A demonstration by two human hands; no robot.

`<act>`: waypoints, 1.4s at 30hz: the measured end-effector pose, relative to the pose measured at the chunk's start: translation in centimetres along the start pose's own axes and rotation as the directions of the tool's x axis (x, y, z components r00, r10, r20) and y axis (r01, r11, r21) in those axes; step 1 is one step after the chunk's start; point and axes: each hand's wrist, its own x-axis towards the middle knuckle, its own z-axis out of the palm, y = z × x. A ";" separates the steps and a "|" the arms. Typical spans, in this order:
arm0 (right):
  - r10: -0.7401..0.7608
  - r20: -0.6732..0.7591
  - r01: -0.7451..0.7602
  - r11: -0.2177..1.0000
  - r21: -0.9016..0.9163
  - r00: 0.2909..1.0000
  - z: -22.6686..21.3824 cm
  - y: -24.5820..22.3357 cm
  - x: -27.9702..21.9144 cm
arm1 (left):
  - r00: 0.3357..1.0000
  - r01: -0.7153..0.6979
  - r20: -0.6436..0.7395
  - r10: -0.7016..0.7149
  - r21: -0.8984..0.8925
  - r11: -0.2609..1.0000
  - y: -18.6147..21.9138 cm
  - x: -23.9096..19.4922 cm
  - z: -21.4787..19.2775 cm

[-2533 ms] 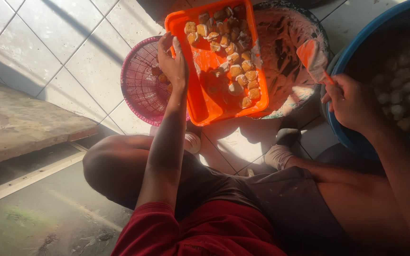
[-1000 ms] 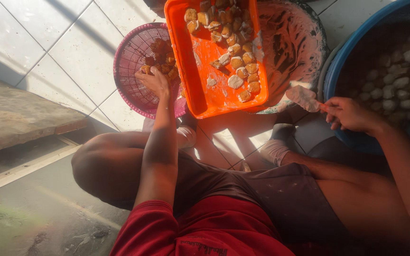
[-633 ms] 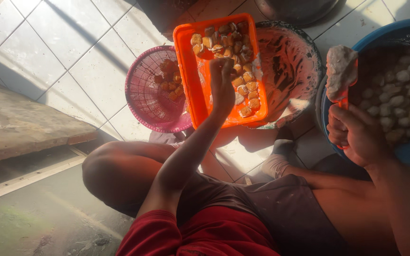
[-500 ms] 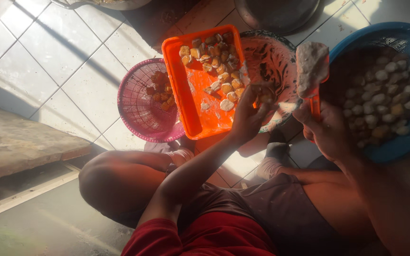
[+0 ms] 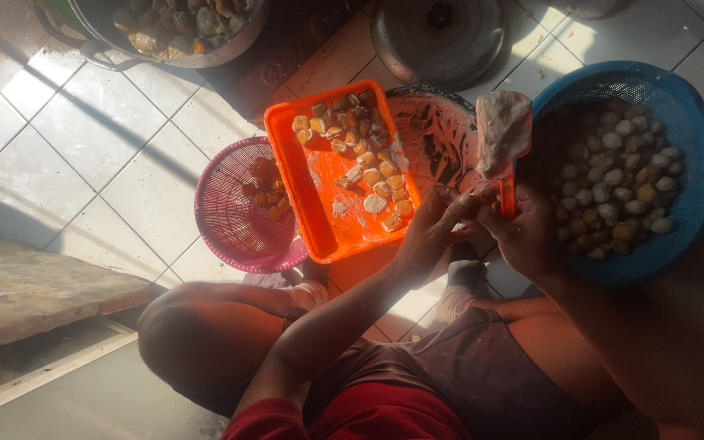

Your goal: The person sits on the floor and repeatedly picks small round food items from a pink basket, applies a white paste to them using an orange spatula, and places the coated items into an orange tray. The person occasionally transfers coated items from the tray into a nearby pot.

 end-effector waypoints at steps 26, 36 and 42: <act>0.328 0.239 -0.344 0.939 0.028 0.914 -1.1 0.8 0.6 | 0.915 -0.141 -0.332 0.231 0.275 0.951 4.8 2.7 -2.3; -0.139 0.166 0.197 0.890 -0.412 0.976 -2.1 -0.3 2.3 | 0.965 -0.263 0.024 0.262 0.072 0.962 7.5 -0.4 0.6; -0.248 0.108 0.263 0.764 -0.589 0.963 -3.5 -0.4 2.7 | 0.943 -0.235 0.226 0.246 -0.076 0.969 8.1 -0.2 -0.5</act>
